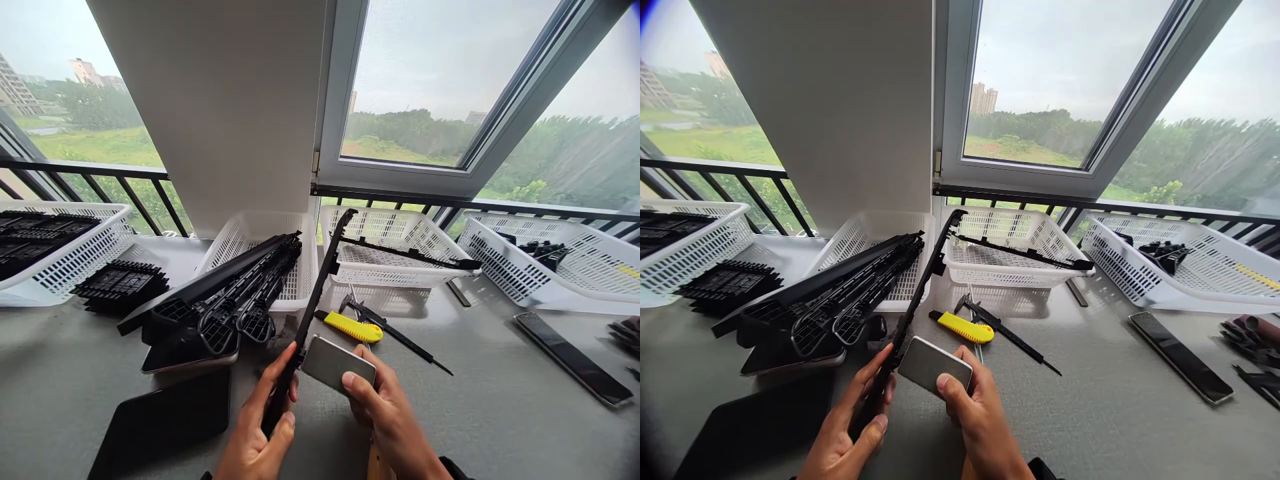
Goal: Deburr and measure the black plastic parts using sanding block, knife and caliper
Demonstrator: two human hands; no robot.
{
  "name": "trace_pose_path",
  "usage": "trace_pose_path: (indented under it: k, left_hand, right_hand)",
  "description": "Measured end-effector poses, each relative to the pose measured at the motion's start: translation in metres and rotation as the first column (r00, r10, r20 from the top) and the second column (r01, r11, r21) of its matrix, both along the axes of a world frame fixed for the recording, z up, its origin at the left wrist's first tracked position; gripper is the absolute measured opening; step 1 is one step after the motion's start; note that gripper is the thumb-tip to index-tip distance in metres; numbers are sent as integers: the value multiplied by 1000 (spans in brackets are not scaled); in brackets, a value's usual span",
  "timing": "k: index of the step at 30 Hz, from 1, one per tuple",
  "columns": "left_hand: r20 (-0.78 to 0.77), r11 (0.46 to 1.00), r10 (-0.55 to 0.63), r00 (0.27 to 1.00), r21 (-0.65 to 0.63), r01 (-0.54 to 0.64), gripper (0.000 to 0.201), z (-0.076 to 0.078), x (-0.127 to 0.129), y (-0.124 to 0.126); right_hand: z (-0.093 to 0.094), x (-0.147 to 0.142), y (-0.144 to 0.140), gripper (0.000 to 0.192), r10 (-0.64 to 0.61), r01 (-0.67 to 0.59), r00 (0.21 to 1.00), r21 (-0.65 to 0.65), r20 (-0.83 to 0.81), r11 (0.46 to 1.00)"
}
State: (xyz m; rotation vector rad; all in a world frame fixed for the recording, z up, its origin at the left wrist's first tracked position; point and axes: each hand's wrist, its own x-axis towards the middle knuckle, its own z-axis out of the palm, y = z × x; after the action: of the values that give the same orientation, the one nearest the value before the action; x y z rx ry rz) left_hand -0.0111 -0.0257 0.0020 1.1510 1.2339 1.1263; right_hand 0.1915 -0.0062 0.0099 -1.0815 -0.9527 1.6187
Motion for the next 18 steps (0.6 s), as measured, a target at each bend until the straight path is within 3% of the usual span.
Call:
trace_pose_path:
  k: [5,14,18]
  left_hand:
    - [-6,1000,15,1000,12,-15,56,4,0,-1]
    - [47,1000,12,999,-18,-11,56,10,2,2]
    - [-9,999,-5,1000,-39,5,57,10,0,2]
  right_hand:
    - [-3,1,1,47,39,-41,998,24,50,999]
    - [-1,2,-2,49,84,-84,996,9,-27,996]
    - [-2,0,-2,49,15,-18,996,-29,-89,999]
